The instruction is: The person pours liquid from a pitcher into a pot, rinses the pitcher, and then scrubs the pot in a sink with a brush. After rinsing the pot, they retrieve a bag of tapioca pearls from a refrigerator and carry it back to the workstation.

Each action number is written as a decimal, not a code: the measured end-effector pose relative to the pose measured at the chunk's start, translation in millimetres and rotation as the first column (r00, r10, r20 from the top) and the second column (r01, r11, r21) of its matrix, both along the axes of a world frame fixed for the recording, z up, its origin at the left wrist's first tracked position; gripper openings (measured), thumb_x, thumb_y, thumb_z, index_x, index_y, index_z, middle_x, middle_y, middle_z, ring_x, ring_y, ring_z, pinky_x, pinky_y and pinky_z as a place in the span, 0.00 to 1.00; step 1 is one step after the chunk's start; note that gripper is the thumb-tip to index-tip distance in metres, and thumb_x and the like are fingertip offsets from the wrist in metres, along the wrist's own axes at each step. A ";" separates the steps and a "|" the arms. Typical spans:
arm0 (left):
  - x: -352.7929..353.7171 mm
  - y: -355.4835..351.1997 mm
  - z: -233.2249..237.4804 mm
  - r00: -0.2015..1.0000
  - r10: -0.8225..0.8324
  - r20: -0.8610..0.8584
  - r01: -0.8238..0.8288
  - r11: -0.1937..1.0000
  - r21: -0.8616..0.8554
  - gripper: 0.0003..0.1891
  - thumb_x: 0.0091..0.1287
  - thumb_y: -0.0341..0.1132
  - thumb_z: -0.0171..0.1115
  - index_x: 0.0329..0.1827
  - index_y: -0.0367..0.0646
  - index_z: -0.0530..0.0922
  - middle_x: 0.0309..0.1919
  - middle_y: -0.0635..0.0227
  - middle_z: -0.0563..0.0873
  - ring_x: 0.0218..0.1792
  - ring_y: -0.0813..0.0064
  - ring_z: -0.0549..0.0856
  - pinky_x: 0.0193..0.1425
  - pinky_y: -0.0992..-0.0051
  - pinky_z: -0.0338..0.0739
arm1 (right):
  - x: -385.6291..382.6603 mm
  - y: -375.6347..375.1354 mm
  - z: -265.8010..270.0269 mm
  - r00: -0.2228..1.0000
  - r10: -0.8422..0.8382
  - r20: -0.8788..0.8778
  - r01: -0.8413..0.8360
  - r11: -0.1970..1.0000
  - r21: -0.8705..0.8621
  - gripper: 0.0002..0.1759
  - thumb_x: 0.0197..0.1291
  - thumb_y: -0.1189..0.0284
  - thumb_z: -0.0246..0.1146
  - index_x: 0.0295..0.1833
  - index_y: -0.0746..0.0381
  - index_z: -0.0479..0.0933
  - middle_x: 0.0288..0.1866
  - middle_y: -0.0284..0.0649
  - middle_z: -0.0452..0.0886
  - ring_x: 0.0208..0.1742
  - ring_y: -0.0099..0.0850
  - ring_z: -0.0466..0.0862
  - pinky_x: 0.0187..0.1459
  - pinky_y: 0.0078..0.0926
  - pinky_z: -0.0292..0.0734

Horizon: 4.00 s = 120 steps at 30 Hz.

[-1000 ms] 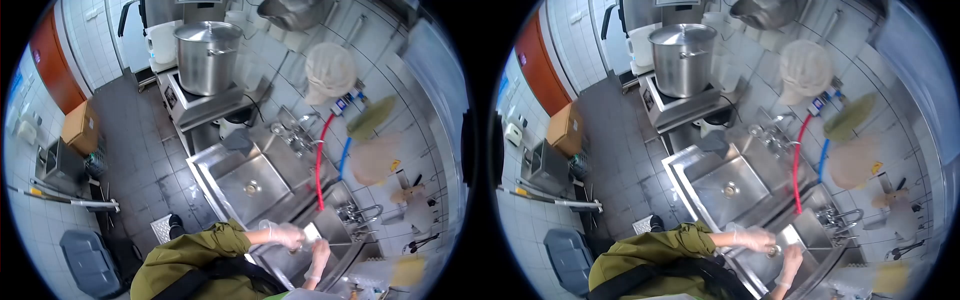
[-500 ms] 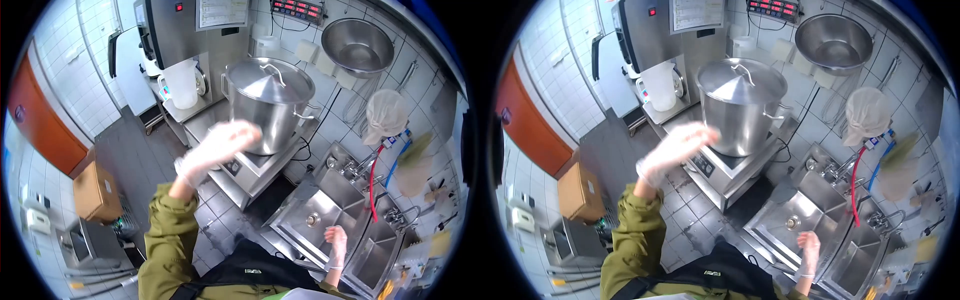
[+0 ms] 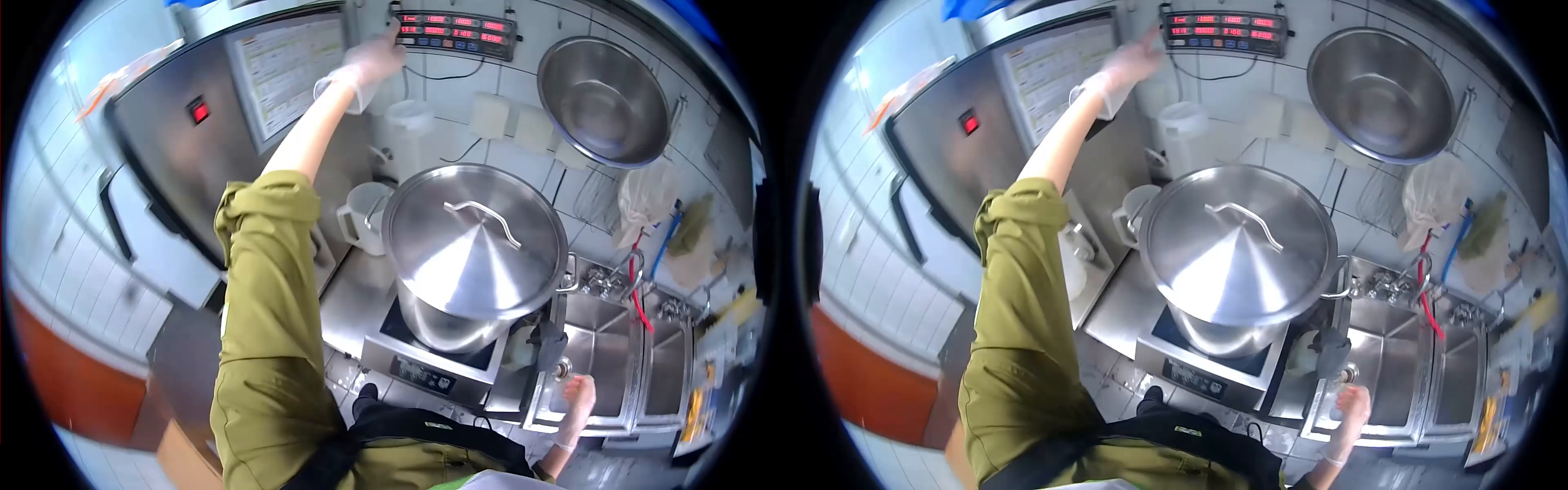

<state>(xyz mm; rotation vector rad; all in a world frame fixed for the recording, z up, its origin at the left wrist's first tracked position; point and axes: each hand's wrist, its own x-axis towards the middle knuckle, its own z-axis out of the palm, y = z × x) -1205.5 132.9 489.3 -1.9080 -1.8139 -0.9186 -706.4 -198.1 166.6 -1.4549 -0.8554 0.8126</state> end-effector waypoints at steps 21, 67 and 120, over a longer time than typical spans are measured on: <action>18.6 134.9 32.3 0.967 -0.093 0.237 0.111 0.992 -0.065 0.21 0.62 0.48 0.47 0.51 0.44 0.71 0.52 0.55 0.75 0.53 0.56 0.75 0.54 0.64 0.70 | -191.5 -167.9 -8.0 0.767 -0.619 -0.168 0.617 0.784 -0.069 0.15 0.64 0.61 0.49 0.33 0.61 0.72 0.22 0.32 0.73 0.21 0.19 0.70 0.25 0.14 0.65; 42.3 -83.7 -80.6 -0.197 -0.464 0.864 0.941 0.158 0.299 0.09 0.61 0.36 0.59 0.40 0.41 0.77 0.30 0.74 0.81 0.30 0.82 0.79 0.36 0.79 0.75 | -170.1 -236.1 -14.7 0.957 -0.228 -0.181 0.230 0.973 -0.012 0.17 0.64 0.58 0.50 0.38 0.62 0.73 0.27 0.32 0.75 0.27 0.18 0.72 0.32 0.15 0.67; -823.0 -242.6 -56.6 0.537 -0.230 0.811 0.109 0.973 0.203 0.06 0.60 0.29 0.56 0.28 0.36 0.76 0.22 0.65 0.81 0.24 0.77 0.80 0.32 0.79 0.76 | -741.8 -136.1 -73.5 0.759 0.581 -0.295 -0.650 0.644 -0.403 0.19 0.62 0.57 0.49 0.34 0.63 0.74 0.24 0.33 0.77 0.25 0.19 0.73 0.30 0.16 0.68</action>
